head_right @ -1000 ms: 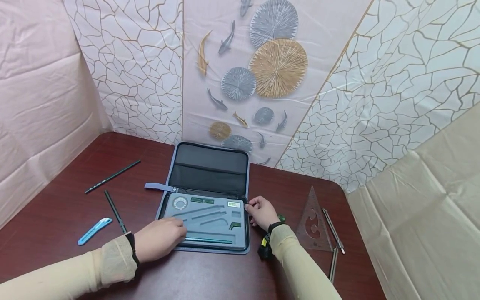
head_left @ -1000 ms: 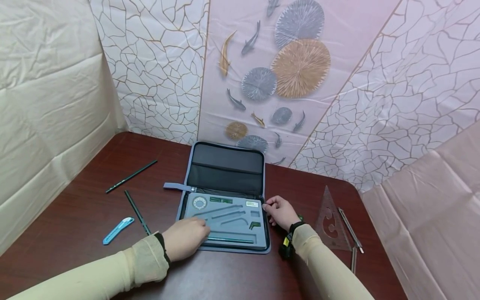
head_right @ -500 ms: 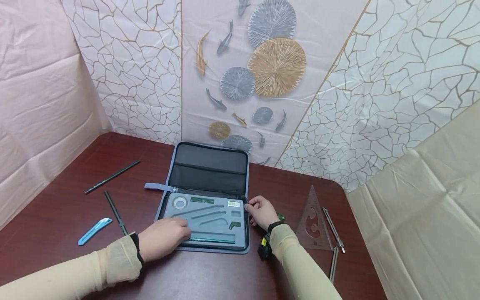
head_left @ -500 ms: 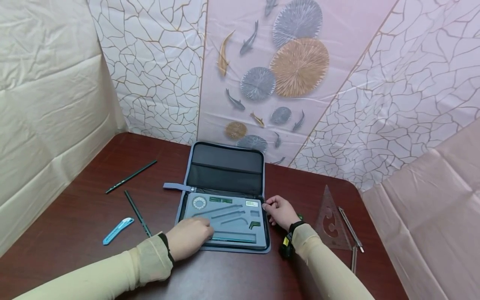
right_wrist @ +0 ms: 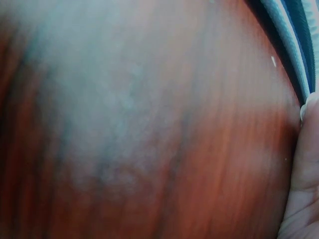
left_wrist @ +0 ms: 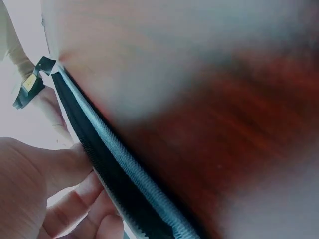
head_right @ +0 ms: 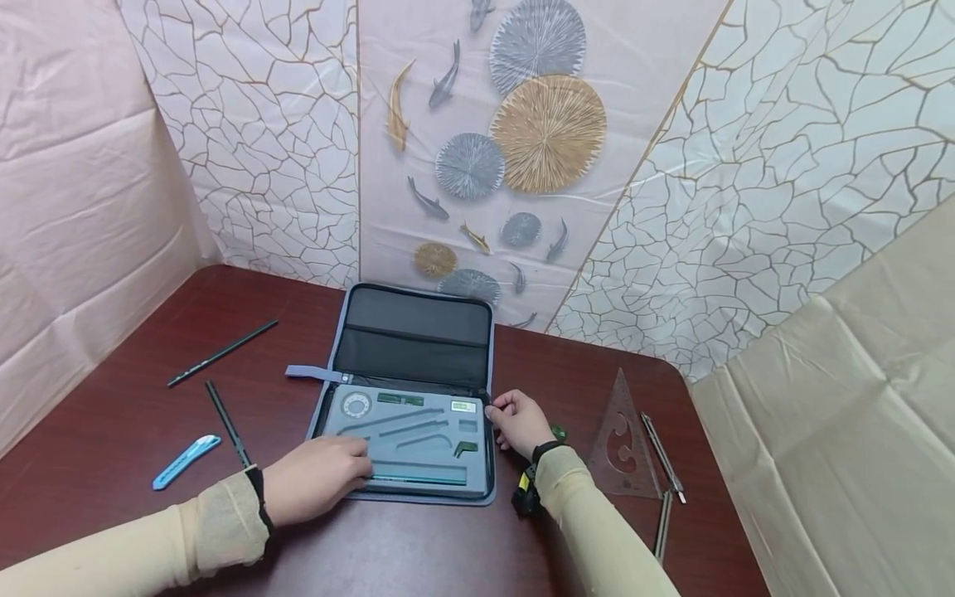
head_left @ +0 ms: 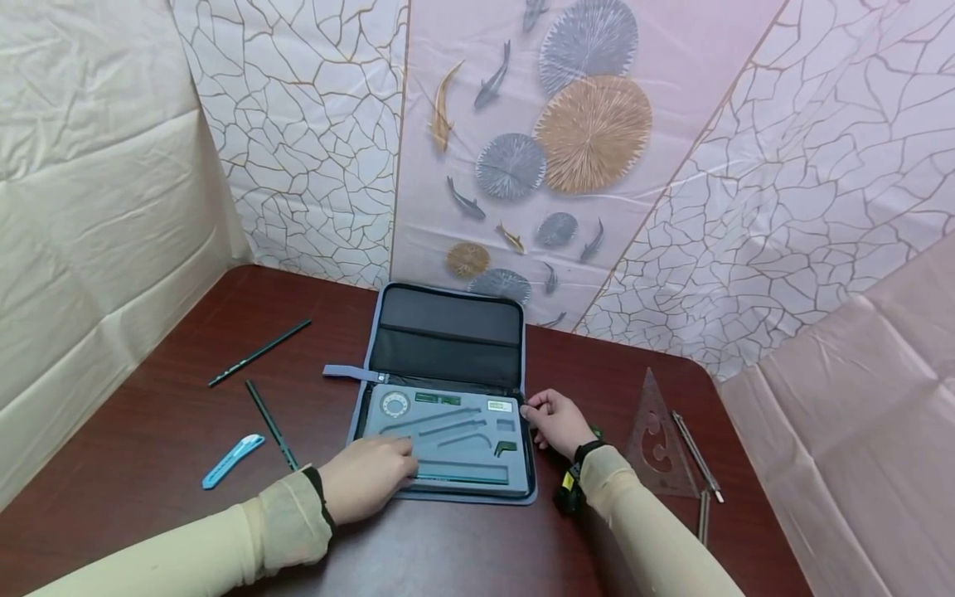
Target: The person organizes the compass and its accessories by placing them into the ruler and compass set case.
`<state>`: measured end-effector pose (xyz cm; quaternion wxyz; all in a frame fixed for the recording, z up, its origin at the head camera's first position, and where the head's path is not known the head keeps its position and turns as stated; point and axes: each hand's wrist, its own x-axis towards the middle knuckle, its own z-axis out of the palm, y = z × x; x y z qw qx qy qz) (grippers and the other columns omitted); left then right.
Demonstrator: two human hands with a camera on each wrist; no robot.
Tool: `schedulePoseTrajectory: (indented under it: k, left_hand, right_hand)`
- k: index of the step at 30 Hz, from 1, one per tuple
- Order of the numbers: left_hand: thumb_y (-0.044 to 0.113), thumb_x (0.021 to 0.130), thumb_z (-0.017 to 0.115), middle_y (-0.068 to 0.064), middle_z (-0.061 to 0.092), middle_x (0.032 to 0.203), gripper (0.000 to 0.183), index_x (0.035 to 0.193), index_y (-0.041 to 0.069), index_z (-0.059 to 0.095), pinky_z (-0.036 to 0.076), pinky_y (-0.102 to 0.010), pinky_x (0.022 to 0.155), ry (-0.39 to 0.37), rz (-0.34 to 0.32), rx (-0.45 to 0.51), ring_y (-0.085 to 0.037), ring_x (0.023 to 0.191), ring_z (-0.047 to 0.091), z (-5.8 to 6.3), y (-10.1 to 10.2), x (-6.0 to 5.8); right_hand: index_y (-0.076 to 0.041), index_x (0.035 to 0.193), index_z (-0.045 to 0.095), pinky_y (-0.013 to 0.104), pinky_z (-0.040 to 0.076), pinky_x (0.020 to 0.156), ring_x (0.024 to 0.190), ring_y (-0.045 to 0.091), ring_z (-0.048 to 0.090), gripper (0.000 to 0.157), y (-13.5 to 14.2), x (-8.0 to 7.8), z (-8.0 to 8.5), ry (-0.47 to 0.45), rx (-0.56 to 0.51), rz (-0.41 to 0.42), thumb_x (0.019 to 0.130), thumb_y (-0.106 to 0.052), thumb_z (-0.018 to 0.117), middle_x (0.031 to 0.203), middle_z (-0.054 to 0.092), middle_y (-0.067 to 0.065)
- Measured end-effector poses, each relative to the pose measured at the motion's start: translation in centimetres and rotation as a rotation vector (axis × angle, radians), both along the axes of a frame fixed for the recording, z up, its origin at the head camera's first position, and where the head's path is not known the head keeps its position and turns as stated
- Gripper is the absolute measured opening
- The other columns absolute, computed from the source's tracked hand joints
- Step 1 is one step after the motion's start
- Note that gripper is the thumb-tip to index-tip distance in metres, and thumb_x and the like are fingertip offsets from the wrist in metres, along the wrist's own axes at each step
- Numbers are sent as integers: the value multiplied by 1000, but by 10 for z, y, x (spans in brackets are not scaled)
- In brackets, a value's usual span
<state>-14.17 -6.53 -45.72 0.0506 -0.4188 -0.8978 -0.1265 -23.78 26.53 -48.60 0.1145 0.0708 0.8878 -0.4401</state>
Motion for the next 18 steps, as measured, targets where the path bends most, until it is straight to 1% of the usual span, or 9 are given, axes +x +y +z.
schedulePoseTrajectory:
  k: [3, 10, 18]
  left_hand:
    - [17, 89, 69, 8, 47, 71, 11, 78, 18, 68, 45, -30, 60, 13, 0, -5, -10, 68, 53, 1, -1, -1]
    - [17, 89, 69, 10, 47, 73, 12, 78, 20, 68, 45, -32, 64, 16, 46, 8, -10, 71, 53, -1, -5, -2]
    - [16, 90, 68, 11, 46, 72, 13, 77, 20, 69, 41, -30, 62, 1, 32, 34, -9, 69, 51, -2, -4, -1]
  right_hand:
    - [-10, 102, 57, 34, 51, 52, 58, 24, 57, 18, 0, 0, 1, -4, -6, 0, 93, -24, 65, 71, 59, 9]
    - [-9, 100, 57, 35, 51, 51, 56, 24, 56, 19, 1, -1, 1, 0, -26, 14, 93, -24, 65, 74, 61, 10]
    - [-8, 101, 58, 34, 51, 51, 57, 23, 57, 19, 3, -1, 0, -2, -38, 13, 93, -24, 66, 76, 61, 10]
